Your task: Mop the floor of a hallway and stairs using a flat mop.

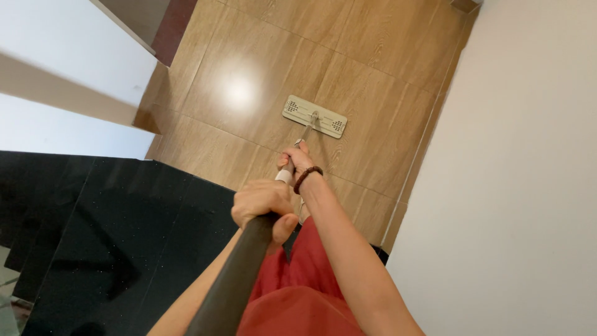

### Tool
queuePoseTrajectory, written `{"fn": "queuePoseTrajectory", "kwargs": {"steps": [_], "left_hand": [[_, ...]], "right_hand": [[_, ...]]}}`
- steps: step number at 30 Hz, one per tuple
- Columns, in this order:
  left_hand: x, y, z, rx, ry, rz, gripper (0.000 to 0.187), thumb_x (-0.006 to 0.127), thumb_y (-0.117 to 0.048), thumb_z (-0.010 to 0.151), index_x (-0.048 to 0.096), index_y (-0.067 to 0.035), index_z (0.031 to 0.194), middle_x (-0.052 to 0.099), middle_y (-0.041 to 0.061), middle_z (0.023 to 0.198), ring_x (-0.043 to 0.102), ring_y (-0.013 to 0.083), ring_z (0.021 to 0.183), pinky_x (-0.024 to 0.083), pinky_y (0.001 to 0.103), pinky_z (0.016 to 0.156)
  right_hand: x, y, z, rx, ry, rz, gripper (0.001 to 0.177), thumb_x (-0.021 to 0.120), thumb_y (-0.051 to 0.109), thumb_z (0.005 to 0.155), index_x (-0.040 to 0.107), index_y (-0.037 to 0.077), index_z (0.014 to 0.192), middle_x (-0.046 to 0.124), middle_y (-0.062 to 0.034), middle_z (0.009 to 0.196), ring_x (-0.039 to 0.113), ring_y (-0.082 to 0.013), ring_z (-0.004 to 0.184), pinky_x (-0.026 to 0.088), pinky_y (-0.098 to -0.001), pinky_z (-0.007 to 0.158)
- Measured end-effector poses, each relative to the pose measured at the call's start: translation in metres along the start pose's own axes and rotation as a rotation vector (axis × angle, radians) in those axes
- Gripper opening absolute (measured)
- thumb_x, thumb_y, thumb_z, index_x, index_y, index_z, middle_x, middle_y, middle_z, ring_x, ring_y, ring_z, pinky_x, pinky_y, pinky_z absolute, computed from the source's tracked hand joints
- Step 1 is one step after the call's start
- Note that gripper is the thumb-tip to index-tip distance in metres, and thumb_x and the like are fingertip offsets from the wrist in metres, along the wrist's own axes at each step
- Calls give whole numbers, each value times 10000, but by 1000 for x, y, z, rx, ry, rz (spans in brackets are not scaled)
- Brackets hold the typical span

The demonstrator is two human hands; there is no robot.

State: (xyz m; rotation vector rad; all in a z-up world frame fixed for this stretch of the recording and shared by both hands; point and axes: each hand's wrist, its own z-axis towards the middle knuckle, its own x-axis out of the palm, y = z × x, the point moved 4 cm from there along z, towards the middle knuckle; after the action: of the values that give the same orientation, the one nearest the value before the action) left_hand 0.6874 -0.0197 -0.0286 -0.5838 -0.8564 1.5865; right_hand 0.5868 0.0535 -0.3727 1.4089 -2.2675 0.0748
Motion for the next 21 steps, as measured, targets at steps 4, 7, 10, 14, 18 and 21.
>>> {"fn": "queuePoseTrajectory", "kwargs": {"steps": [4, 7, 10, 14, 18, 21], "left_hand": [[8, 32, 34, 4, 14, -27, 283, 679, -112, 904, 514, -46, 684, 467, 60, 576, 468, 215, 488, 332, 358, 527], [25, 68, 41, 57, -15, -86, 293, 661, -76, 872, 483, -57, 640, 465, 62, 552, 454, 212, 445, 315, 367, 487], [55, 100, 38, 43, 15, 52, 259, 669, -40, 845, 492, -61, 657, 476, 79, 596, 520, 256, 504, 419, 378, 523], [83, 146, 33, -96, 110, 229, 240, 710, -5, 742, 487, -48, 664, 489, 117, 647, 546, 312, 612, 429, 404, 595], [83, 161, 37, -141, 60, 270, 239, 713, 14, 723, 491, -47, 660, 488, 125, 647, 546, 320, 628, 427, 406, 611], [72, 149, 27, -216, 67, 280, 227, 700, 11, 720, 488, -49, 664, 491, 118, 651, 538, 307, 624, 440, 396, 614]], "right_hand": [[26, 35, -3, -34, 59, -13, 999, 526, -83, 900, 45, 422, 1616, 502, -74, 702, 456, -143, 519, 431, -278, 445], [20, 75, 28, -82, 7, -122, 952, 528, -38, 897, 95, 422, 1608, 478, -75, 663, 442, -159, 494, 421, -297, 414], [-5, 123, 72, -124, 17, -260, 910, 534, -24, 909, 161, 406, 1619, 509, -49, 684, 463, -126, 519, 424, -283, 415], [-23, 183, 125, -83, 83, -314, 932, 555, -20, 909, 139, 446, 1600, 504, -57, 708, 438, -125, 526, 387, -263, 411], [-4, 204, 126, -137, 87, -395, 893, 555, -21, 926, 148, 407, 1596, 530, -82, 757, 443, -140, 547, 393, -269, 422], [8, 186, 96, -179, 187, -409, 655, 564, 134, 1005, 282, 288, 1575, 515, -70, 786, 445, -108, 561, 429, -236, 441]]}}
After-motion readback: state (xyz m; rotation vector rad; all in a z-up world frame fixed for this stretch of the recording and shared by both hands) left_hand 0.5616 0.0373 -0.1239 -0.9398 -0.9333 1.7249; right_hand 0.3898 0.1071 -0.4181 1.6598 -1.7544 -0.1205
